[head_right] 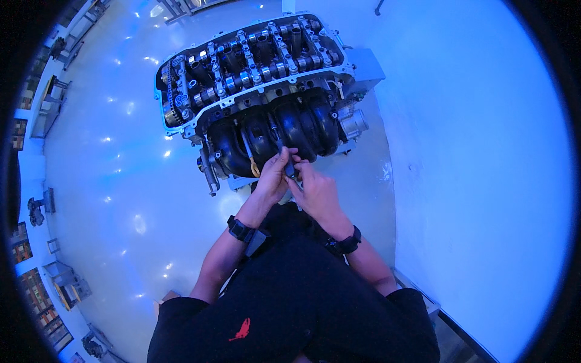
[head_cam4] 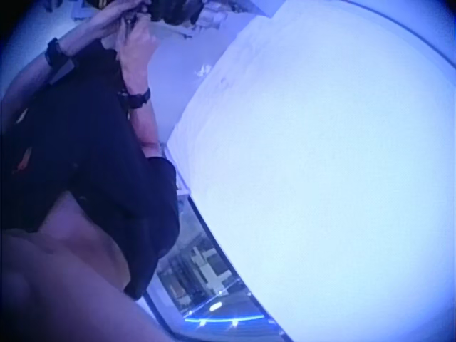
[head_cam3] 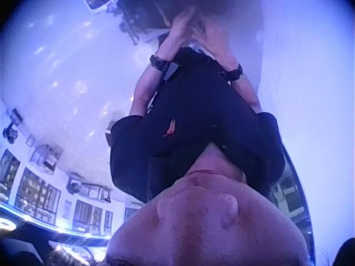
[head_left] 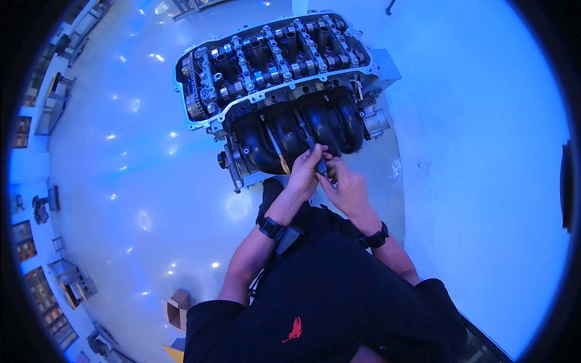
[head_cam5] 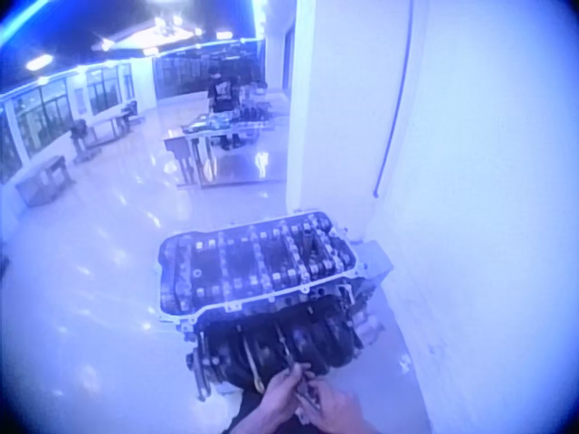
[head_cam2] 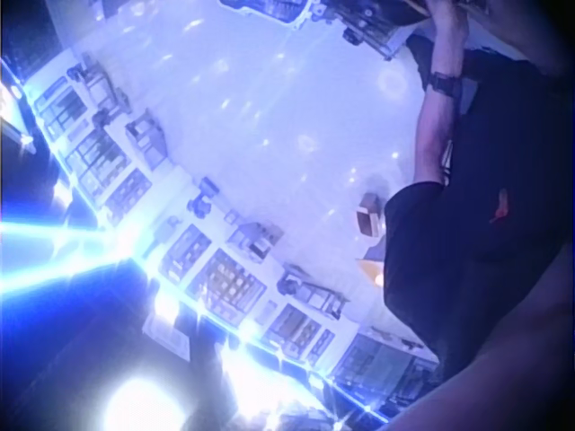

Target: The recorder is shown assembling components of a car engine, specifically attaching an intake manifold and tightening bolts.

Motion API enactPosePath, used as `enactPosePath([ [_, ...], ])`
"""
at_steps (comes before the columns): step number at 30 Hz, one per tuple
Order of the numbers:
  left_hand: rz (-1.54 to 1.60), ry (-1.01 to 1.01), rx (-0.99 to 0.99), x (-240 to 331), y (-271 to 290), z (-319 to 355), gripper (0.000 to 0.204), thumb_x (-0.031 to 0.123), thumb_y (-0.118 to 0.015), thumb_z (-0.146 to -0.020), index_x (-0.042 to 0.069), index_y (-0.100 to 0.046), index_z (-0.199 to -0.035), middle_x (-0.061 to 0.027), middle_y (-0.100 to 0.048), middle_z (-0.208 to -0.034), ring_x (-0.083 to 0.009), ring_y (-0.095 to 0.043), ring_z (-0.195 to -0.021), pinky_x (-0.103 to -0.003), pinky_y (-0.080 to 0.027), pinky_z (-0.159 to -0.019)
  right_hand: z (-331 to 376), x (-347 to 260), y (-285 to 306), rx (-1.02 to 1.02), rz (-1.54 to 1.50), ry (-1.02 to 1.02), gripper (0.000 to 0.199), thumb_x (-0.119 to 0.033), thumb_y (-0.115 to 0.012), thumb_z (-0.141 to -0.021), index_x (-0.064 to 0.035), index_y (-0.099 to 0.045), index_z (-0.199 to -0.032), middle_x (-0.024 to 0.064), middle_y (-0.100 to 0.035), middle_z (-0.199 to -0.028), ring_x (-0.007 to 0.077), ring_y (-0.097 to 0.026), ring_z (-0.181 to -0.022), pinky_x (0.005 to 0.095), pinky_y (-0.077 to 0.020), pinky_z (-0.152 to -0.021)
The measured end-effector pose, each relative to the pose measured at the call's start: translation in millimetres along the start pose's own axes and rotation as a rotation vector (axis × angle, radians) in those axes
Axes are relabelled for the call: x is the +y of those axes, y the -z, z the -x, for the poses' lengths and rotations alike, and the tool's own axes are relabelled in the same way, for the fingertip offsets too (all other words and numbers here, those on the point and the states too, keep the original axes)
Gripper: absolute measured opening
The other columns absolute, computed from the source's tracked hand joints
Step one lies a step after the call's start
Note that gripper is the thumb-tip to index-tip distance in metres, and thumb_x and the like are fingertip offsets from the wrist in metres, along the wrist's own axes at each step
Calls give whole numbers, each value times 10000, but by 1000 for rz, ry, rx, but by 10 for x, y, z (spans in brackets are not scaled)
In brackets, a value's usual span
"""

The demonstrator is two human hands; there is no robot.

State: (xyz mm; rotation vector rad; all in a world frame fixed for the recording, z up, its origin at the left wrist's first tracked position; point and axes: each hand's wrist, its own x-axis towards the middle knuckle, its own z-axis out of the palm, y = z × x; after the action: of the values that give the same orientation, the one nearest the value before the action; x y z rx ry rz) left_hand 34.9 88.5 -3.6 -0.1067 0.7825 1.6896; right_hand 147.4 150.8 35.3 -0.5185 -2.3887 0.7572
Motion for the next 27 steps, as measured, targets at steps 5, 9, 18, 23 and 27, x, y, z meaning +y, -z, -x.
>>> enactPosePath([
  [5, 111, -35, -107, 68, -114, 128, 305, 245, -531, -922, 29, -511, -1137, -64, -604, -991, -182, -588, -964, -313, -469, -841, 0, 35, 29, -118, 284, -272, 272, -256, -664, -812, -64, -537, -957, 132, -607, -617, 342, -603, -538, 429, -451, -464],
  [9, 3, -115, -49, -12, 5, -7, 252, 225, -515, -933, 37, -539, -1099, -17, -584, -897, -111, -566, -828, -311, -468, -788, -110, -34, 126, -105, 224, -261, 264, -292, -634, -833, -54, -562, -923, 133, -595, -590, 348, -596, -531, 424, -451, -460],
  [18, 131, 10, -62, 37, -43, 63, 259, 212, -535, -919, 20, -533, -1093, -96, -597, -1038, -186, -587, -936, -332, -456, -888, -50, 116, 24, -139, 288, -212, 263, -241, -695, -785, -66, -574, -940, 107, -608, -663, 294, -606, -550, 371, -469, -492],
  [23, -33, -61, -31, -42, 105, -26, 325, 244, -475, -944, 3, -492, -1162, -135, -581, -1112, -232, -570, -1026, -362, -441, -932, -138, -121, 83, 66, -16, -11, 304, -344, -572, -869, -67, -574, -746, 137, -578, -558, 325, -598, -524, 405, -465, -466],
  [27, 36, -27, -20, 81, -94, 21, 322, 229, -497, -935, 4, -481, -1165, -131, -584, -1111, -235, -582, -1007, -361, -469, -892, -28, -7, -12, 54, -5, -93, 293, -343, -598, -849, -57, -586, -789, 154, -584, -611, 361, -575, -534, 404, -444, -469],
])
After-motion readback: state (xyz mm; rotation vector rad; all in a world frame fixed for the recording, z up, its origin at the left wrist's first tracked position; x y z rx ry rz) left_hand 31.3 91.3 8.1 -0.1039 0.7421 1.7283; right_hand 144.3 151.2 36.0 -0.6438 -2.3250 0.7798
